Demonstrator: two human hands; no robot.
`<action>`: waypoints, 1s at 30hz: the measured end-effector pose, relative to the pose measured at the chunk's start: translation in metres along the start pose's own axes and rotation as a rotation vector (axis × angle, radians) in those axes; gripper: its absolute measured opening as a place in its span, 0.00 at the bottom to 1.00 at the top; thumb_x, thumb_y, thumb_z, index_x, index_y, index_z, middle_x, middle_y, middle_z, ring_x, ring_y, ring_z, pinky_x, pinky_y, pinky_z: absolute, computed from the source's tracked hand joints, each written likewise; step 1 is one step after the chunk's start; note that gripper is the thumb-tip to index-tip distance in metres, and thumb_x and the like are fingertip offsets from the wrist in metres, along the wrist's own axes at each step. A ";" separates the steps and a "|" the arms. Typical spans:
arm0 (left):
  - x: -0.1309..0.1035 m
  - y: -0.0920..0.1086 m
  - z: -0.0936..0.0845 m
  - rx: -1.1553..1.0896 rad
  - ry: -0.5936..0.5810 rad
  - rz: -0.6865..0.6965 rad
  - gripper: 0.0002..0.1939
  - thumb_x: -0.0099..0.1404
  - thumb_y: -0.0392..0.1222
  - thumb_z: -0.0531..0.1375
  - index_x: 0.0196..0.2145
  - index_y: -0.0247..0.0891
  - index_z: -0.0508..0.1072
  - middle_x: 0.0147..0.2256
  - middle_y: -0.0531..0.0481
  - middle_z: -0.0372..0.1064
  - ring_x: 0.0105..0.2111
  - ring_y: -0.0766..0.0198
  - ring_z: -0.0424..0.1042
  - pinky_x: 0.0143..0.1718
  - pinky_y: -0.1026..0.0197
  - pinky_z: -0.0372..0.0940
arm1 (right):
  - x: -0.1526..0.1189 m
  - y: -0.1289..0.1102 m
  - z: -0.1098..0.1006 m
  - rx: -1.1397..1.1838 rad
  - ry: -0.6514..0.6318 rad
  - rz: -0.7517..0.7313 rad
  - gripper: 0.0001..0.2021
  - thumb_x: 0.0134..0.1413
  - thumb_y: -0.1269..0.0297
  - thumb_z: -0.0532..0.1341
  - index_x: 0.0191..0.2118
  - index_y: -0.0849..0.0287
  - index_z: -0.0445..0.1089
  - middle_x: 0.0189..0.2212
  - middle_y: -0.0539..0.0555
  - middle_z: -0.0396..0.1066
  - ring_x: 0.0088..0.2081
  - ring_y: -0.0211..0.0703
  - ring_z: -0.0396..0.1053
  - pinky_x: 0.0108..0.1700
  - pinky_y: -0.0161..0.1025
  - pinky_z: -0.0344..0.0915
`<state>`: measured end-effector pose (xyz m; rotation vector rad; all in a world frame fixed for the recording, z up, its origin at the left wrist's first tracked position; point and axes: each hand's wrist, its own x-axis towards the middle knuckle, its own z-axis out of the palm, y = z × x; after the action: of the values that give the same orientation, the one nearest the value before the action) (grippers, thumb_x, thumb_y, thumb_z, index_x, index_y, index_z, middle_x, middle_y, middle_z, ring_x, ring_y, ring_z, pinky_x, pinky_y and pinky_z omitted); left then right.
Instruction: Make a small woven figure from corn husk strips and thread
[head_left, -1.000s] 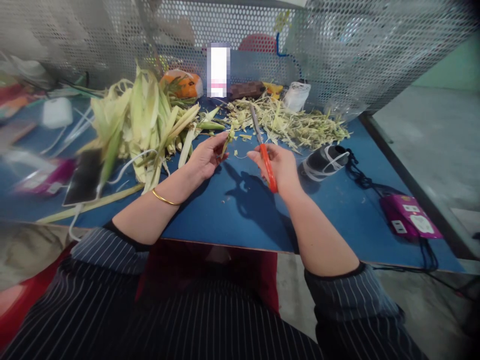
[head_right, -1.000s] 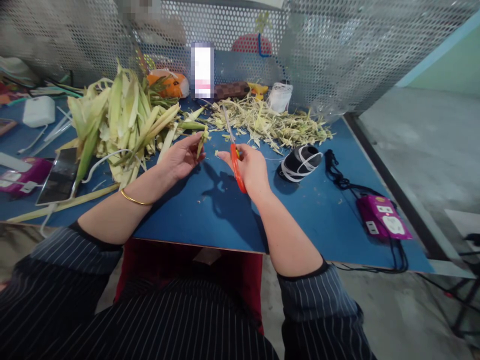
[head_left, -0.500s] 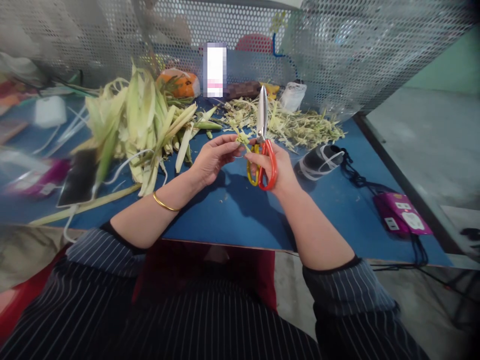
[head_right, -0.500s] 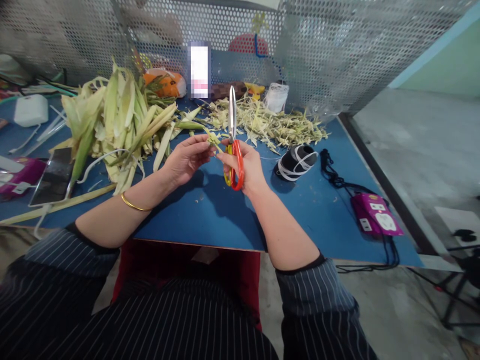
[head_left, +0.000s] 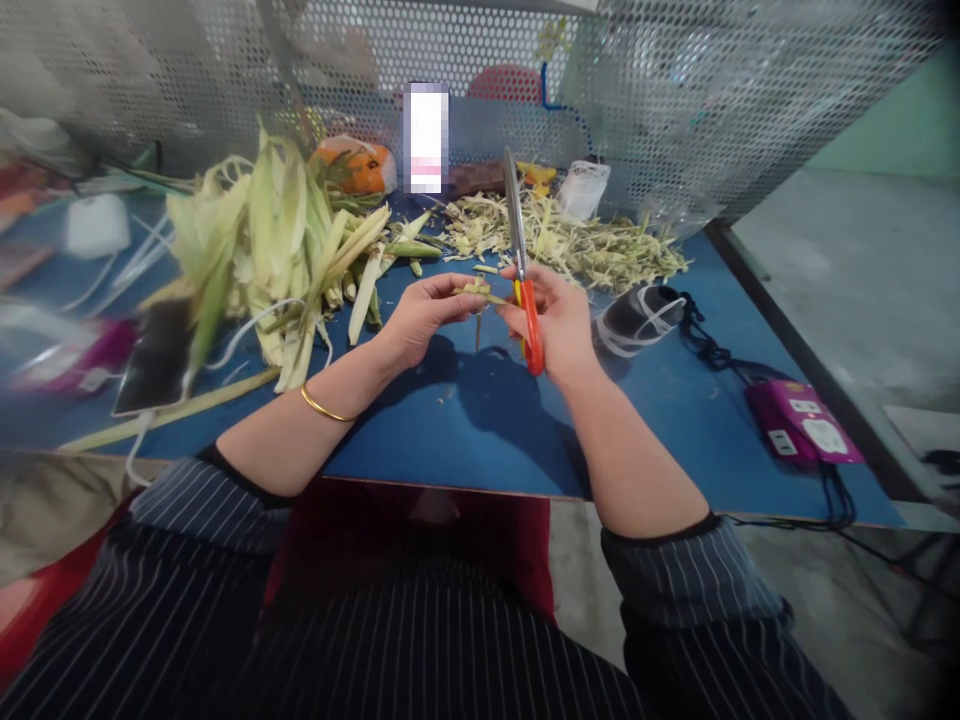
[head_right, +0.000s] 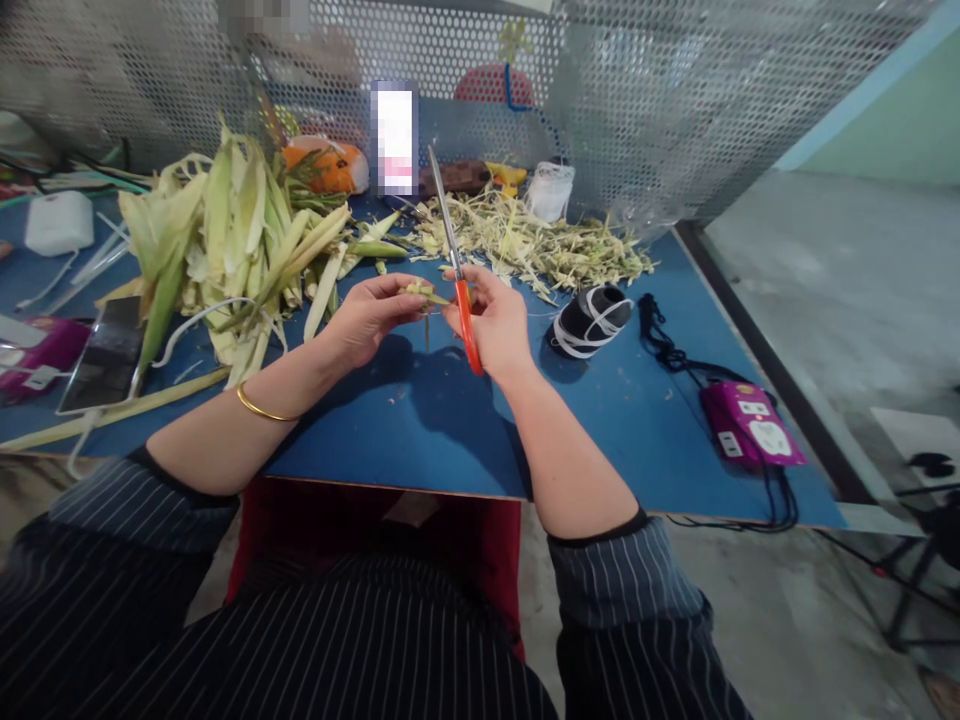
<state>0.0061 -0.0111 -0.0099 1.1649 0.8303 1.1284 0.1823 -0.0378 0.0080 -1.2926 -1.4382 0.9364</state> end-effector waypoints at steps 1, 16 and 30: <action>0.000 0.000 0.000 0.018 0.003 0.007 0.09 0.54 0.42 0.72 0.34 0.41 0.81 0.35 0.53 0.78 0.33 0.70 0.73 0.39 0.66 0.66 | 0.000 0.002 0.000 -0.008 0.005 -0.012 0.22 0.47 0.55 0.68 0.49 0.53 0.72 0.28 0.49 0.68 0.26 0.38 0.64 0.31 0.41 0.66; -0.002 0.018 -0.004 0.384 0.348 0.324 0.07 0.56 0.38 0.71 0.35 0.43 0.80 0.41 0.50 0.77 0.48 0.59 0.71 0.47 0.64 0.66 | -0.002 -0.003 -0.010 -0.087 0.055 0.010 0.29 0.47 0.34 0.65 0.44 0.55 0.73 0.26 0.51 0.69 0.22 0.36 0.62 0.25 0.38 0.60; 0.007 0.013 -0.028 0.687 0.342 0.536 0.05 0.66 0.38 0.62 0.38 0.46 0.77 0.46 0.49 0.73 0.51 0.57 0.68 0.59 0.55 0.61 | -0.017 -0.018 -0.004 -0.120 -0.268 0.197 0.29 0.45 0.33 0.67 0.35 0.58 0.70 0.26 0.52 0.71 0.17 0.34 0.63 0.17 0.34 0.60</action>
<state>-0.0210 0.0029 -0.0033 1.8677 1.2736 1.5679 0.1817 -0.0572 0.0234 -1.4602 -1.6126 1.2056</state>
